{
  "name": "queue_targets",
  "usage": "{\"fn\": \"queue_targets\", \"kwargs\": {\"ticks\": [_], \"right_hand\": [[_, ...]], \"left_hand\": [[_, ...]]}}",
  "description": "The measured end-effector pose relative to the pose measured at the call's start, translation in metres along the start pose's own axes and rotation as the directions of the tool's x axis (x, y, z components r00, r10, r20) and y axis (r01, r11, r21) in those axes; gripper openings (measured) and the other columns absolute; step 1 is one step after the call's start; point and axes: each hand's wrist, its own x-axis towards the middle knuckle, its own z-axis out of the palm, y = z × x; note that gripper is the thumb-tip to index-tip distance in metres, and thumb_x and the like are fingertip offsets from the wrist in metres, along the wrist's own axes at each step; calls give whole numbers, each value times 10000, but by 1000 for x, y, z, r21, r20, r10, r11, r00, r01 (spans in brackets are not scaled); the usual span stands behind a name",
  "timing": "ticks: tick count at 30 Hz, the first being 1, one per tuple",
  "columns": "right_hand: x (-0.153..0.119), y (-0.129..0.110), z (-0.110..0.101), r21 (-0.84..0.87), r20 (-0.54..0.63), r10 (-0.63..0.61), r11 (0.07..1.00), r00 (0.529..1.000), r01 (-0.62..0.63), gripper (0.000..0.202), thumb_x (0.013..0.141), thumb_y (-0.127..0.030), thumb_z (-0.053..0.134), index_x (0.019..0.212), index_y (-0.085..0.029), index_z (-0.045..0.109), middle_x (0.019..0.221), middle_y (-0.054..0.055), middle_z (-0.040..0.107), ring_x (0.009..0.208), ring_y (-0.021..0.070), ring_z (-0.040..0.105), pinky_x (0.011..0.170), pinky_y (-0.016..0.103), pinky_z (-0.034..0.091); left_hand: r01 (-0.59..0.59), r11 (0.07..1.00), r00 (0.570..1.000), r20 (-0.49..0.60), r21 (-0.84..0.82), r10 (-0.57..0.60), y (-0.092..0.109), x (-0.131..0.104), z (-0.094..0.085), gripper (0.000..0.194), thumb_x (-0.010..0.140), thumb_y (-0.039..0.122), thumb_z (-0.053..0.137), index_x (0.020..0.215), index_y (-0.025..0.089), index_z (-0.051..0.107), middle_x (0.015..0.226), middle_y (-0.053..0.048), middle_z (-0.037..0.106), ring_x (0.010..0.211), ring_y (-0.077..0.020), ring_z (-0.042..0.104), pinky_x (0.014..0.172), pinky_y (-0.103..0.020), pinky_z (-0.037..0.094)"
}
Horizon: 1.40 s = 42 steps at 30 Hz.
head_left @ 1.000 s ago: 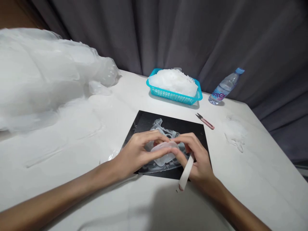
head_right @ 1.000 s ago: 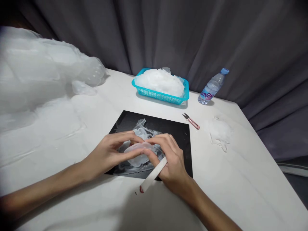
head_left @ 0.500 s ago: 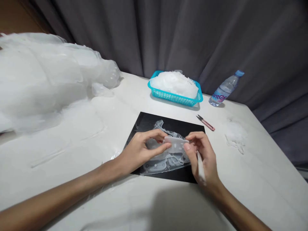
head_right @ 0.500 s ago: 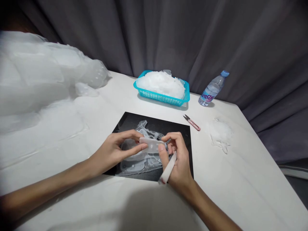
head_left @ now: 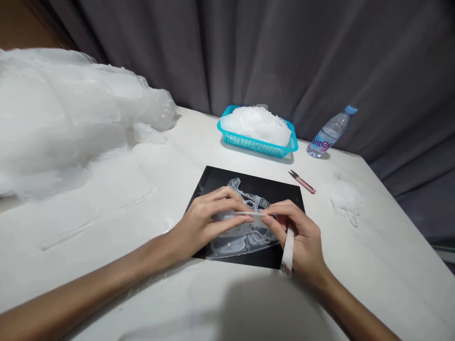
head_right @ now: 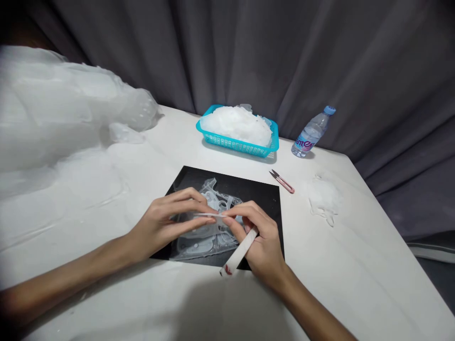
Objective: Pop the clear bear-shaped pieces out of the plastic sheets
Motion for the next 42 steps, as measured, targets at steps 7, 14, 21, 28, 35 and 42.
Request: {"fn": "queue_targets", "kwargs": {"ticks": [7, 14, 21, 28, 35, 42], "right_hand": [[-4, 3, 3, 29, -72, 119, 993, 990, -117, 30, 1027, -279, 648, 1053, -287, 660, 893, -15, 623, 680, 126, 503, 609, 268, 410], [5, 1, -2, -95, 0, 14, 995, 1000, -14, 370, 977, -259, 703, 1327, -318, 599, 1227, 50, 613, 810, 160, 509, 756, 322, 465], [7, 0, -2, -58, 29, -20, 998, 999, 21, 110, 1020, -221, 654, 1067, -288, 728, 999, 13, 711, 798, 164, 548, 707, 316, 423], [11, 6, -5, -77, -49, 130, 988, 990, -134, 72, 994, -298, 678, 996, -248, 730, 768, -25, 563, 671, 137, 493, 646, 288, 408], [29, 26, -10, 39, -92, 172, 985, 981, -169, 176, 1002, -391, 646, 998, -215, 643, 788, -9, 613, 674, 136, 539, 615, 262, 415], [154, 44, -39, -134, -333, 90, 981, 939, -142, 222, 943, -431, 567, 956, -211, 542, 840, 34, 671, 753, 176, 610, 700, 299, 476]], "left_hand": [[121, 991, 989, 94, -49, -116, -2, -1, 0, 90, 1004, 233, 702, 1078, 210, 750, 1026, -16, 731, 940, -155, 692, 859, -252, 528], [114, 993, 993, 24, -30, -113, 5, 3, 3, 80, 990, 186, 694, 926, 166, 737, 829, 4, 695, 759, -128, 633, 698, -231, 477], [69, 996, 997, 47, -64, -66, 5, 2, 5, 139, 1035, 212, 640, 995, 184, 769, 875, -18, 681, 803, -142, 650, 745, -251, 508], [120, 937, 881, 400, 329, -253, -11, 4, -42, 695, 790, 662, 823, 1322, 261, 625, 1254, -78, 608, 1092, -282, 606, 899, -352, 500], [298, 927, 805, 463, 227, -372, -27, 6, -62, 346, 1030, 539, 593, 1266, 286, 619, 1273, -51, 632, 1185, -249, 600, 1021, -327, 454], [437, 899, 869, 249, 14, -427, -29, 13, -49, 312, 1053, 520, 549, 1179, 250, 639, 1159, -54, 694, 1033, -241, 654, 900, -341, 495]]}}
